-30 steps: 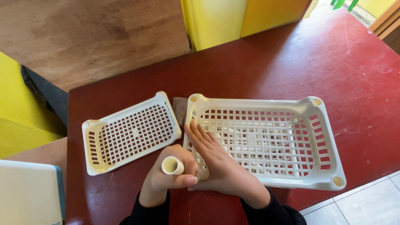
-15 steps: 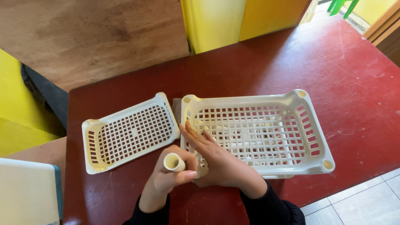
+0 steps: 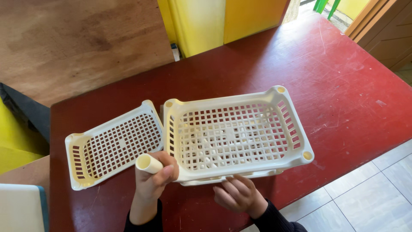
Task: The person wipes a white plastic basket with a cloth, then inserts four white plastic legs into the basket. They stack a second basket on top and secure the two-tier rack with additional plastic connectors. Finally, they wipe a blue dish rack with the cloth.
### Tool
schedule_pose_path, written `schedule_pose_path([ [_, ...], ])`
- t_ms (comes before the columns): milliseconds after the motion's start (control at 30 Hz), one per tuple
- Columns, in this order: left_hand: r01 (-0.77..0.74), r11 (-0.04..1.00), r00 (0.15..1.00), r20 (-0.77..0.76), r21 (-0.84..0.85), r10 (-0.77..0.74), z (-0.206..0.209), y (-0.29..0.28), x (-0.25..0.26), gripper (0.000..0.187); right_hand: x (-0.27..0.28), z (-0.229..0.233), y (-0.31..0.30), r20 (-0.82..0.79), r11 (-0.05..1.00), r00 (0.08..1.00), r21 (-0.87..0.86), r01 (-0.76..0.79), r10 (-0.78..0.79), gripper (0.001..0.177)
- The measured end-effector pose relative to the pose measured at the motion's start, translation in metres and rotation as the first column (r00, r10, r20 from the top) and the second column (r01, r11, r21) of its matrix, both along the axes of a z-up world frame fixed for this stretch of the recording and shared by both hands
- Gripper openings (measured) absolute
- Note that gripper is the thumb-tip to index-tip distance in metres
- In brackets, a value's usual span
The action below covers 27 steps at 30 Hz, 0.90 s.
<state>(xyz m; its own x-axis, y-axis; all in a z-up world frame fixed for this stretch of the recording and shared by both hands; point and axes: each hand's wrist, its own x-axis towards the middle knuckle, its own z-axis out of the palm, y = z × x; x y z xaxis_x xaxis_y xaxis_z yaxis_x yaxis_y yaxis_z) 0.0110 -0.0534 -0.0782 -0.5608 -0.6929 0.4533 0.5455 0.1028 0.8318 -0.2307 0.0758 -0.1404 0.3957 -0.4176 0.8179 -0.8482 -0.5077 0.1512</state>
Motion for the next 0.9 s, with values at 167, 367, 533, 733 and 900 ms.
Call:
schedule_pose_path([
  [167,-0.396,0.9,0.918,-0.072,-0.184,0.389,-0.001,0.006,-0.019,0.029,-0.001,-0.052,-0.043,0.197,0.859,0.937,0.485,0.164,-0.289,0.027],
  [367,-0.698,0.605,0.675,-0.069,-0.383,0.735,-0.009,0.013,-0.041,0.039,-0.008,-0.071,-0.06,0.342,0.876,0.882,0.46,0.144,-0.325,0.024],
  [533,-0.756,0.501,0.591,-0.11,-0.422,0.799,-0.003,-0.014,-0.043,0.034,-0.01,-0.039,-0.039,0.165,0.88,0.925,0.402,0.255,-0.343,0.034],
  [733,-0.686,0.41,0.407,0.15,-0.601,0.901,0.018,-0.054,-0.035,0.037,0.013,0.009,0.011,-0.045,0.812,0.915,0.445,0.378,-0.402,0.022],
  [900,-0.605,0.229,0.257,0.086,-0.763,0.963,0.029,-0.069,-0.039,0.054,0.022,0.054,0.047,-0.072,0.97,0.996,0.232,0.072,-0.057,0.022],
])
